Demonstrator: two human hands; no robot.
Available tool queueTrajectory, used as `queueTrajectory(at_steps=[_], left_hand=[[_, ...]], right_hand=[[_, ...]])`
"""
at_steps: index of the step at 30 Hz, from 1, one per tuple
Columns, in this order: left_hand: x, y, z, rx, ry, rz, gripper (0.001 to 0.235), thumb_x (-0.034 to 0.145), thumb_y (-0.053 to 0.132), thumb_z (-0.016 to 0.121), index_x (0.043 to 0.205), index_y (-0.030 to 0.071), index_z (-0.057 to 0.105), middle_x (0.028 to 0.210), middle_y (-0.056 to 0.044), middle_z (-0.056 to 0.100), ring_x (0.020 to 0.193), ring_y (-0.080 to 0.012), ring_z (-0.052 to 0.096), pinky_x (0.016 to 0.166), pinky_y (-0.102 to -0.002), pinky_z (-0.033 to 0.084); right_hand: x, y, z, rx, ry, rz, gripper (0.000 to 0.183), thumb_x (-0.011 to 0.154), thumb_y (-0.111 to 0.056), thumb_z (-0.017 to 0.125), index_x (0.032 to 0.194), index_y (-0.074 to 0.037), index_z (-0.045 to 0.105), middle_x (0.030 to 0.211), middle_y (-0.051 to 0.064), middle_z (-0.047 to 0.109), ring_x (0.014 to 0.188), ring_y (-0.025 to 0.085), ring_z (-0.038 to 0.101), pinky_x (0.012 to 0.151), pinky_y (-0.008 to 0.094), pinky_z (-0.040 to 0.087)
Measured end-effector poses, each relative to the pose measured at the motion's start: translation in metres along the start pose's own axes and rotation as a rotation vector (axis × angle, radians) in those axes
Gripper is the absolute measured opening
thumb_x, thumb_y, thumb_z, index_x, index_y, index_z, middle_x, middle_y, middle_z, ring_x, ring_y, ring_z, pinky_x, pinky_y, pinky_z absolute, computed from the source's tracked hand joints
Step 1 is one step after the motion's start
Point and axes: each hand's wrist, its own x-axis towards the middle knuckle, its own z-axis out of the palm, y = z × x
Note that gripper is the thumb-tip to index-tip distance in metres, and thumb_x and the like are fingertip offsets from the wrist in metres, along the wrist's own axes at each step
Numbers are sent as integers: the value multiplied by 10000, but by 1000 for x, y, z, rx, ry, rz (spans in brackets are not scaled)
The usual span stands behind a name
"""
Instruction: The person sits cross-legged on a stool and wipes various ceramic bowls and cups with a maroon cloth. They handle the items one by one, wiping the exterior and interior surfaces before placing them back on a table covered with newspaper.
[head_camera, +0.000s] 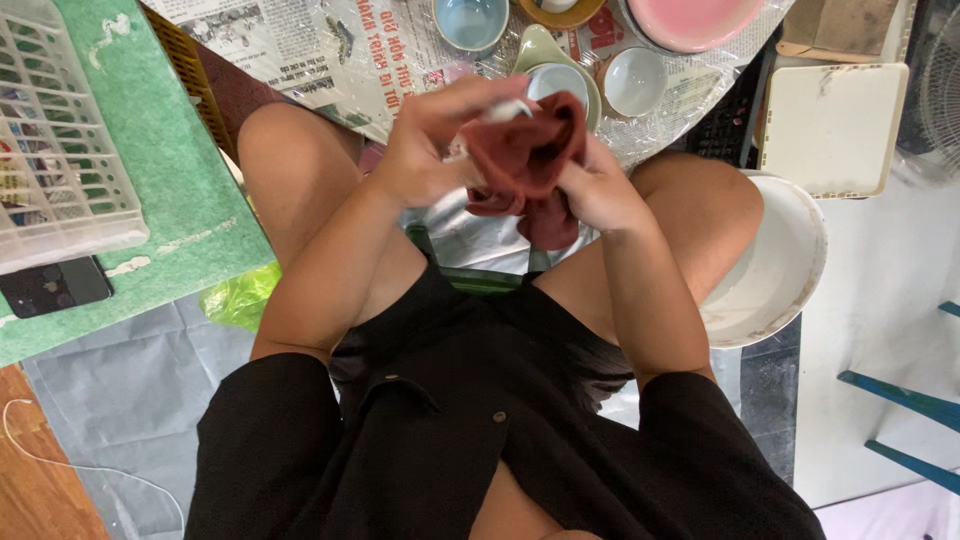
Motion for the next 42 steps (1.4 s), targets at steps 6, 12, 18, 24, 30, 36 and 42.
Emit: queueTrajectory(at_steps=[6, 12, 18, 24, 30, 36, 42], left_hand=[[-4, -8, 0, -310, 200, 9, 799, 811, 403, 929, 1425, 18, 591, 1331, -69, 703, 1181, -141, 692, 1064, -297, 554], [-4, -24, 7, -227, 233, -99, 796, 854, 420, 913, 1422, -39, 597, 1299, -85, 718, 1151, -137, 698, 1062, -305, 570], [-13, -38, 4, -216, 321, -131, 691, 910, 317, 891, 1387, -95, 610, 1236, -75, 701, 1088, -113, 659, 990, -295, 554], [-6, -16, 15, 3, 309, 51, 702, 915, 271, 932, 1448, -37, 593, 1326, -57, 624, 1229, -153, 638, 1107, -291, 512], [-1, 8, 7, 578, 274, 245, 761, 730, 244, 1001, 1365, 9, 656, 1205, -85, 664, 1078, -210, 651, 909, -297, 534], [3, 17, -6, 787, 354, 326, 673, 837, 129, 1025, 1394, 48, 655, 1265, -84, 657, 1094, -210, 666, 957, -288, 560], [8, 2, 18, 818, 188, 403, 571, 816, 128, 996, 1285, -4, 697, 1280, -128, 698, 1096, -264, 660, 967, -390, 537]], right_hand=[[6, 3, -28, 212, 394, -299, 421, 1080, -201, 616, 1427, 1, 490, 1356, 85, 617, 1259, 211, 593, 1131, 367, 480], [9, -14, 15, 191, 541, -747, 402, 1057, -260, 660, 1371, -20, 586, 1385, 193, 602, 1265, 386, 619, 1121, 533, 530], [1, -61, 71, -1002, 121, -774, 475, 884, -154, 765, 1346, -71, 696, 1598, 229, 332, 1505, 409, 324, 1259, 547, 295], [-3, -60, 73, -665, 63, -563, 350, 993, -55, 657, 1341, -31, 670, 1598, 184, 372, 1476, 333, 425, 1248, 438, 388], [2, -44, 63, -127, 73, -307, 336, 943, -72, 664, 1274, -16, 658, 1476, 155, 435, 1268, 283, 579, 1065, 405, 496], [-7, -10, 13, -562, 390, -231, 323, 1047, -147, 680, 1364, -118, 624, 1376, 34, 618, 1187, 177, 651, 1048, 328, 539], [-2, -38, 40, -419, 219, -596, 415, 1040, -309, 629, 1383, -80, 578, 1450, 54, 499, 1254, 203, 597, 1069, 360, 513]])
